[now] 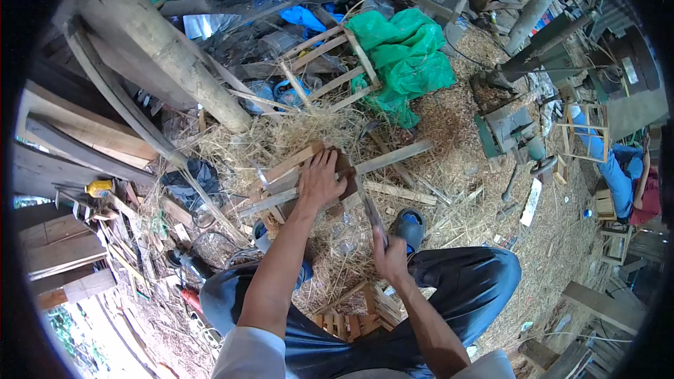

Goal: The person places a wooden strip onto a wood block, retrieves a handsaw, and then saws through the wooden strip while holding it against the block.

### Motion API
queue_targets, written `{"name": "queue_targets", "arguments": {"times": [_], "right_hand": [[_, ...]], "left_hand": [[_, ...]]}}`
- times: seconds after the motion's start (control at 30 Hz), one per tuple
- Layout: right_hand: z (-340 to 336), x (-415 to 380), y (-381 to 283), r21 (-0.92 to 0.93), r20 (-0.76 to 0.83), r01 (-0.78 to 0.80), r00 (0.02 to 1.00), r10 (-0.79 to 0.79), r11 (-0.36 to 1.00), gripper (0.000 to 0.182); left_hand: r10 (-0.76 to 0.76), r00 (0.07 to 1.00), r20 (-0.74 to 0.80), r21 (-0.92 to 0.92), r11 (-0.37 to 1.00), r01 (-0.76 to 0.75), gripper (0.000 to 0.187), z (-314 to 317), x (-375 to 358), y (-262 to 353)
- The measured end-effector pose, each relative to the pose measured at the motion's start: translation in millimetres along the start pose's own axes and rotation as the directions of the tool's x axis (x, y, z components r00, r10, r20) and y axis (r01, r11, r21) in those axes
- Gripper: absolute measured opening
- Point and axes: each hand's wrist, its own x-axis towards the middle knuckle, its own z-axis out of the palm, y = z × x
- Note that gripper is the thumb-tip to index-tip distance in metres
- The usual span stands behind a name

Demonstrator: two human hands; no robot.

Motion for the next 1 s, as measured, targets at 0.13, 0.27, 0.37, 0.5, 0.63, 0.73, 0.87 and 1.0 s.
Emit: {"name": "queue_targets", "arguments": {"times": [0.13, 0.27, 0.37, 0.5, 0.63, 0.73, 0.87, 1.0], "right_hand": [[10.8, 28.8, -18.7, 0.017, -0.009, -0.068, 0.998, 0.068, 0.998, 0.064], [1.1, -22.1, 0.4, 0.074, -0.089, 0.058, 0.995, -0.051, 0.996, 0.064], [1.8, 1.5, -15.2, 0.011, -0.018, -0.001, 1.0, 0.001, 1.0, 0.054], [19.2, 46.9, -29.4, -0.022, -0.004, 0.043, 0.999, -0.043, 0.999, 0.057], [-3.7, -24.5, -12.7, 0.049, -0.046, 0.073, 0.996, -0.071, 0.996, 0.061], [-4.2, -40.5, -11.3, 0.083, -0.075, -0.009, 0.997, 0.015, 0.997, 0.062], [15.8, 51.8, -33.0, -0.193, 0.113, -0.086, 0.988, 0.109, 0.977, 0.048], [-0.2, -6.5, -1.1, -0.024, -0.021, 0.106, 0.994, -0.106, 0.994, 0.043]], "left_hand": [[-0.014, 0.998, 0.061, -0.017, 1.0, 0.015, 0.077, -9.9, 0.6, 2.4], [-0.001, 0.997, 0.076, -0.092, 0.996, 0.008, 0.077, -18.2, 3.0, 5.1], [-0.001, 0.997, 0.073, -0.081, 0.997, 0.007, 0.079, -10.2, -0.7, 1.8], [0.014, 1.0, 0.015, -0.025, 1.0, -0.014, 0.075, -3.2, -1.8, -2.5], [0.006, 0.999, 0.049, -0.092, 0.996, -0.002, 0.075, -13.4, 2.3, 2.8], [0.017, 1.0, -0.013, -0.048, 0.999, -0.018, 0.074, -5.4, -0.3, 0.6], [0.06, 0.994, -0.089, -0.032, 0.997, -0.063, 0.072, 0.8, 0.6, -3.8], [0.06, 0.994, -0.096, -0.026, 0.998, -0.063, 0.072, -0.4, -1.4, -1.0]]}}
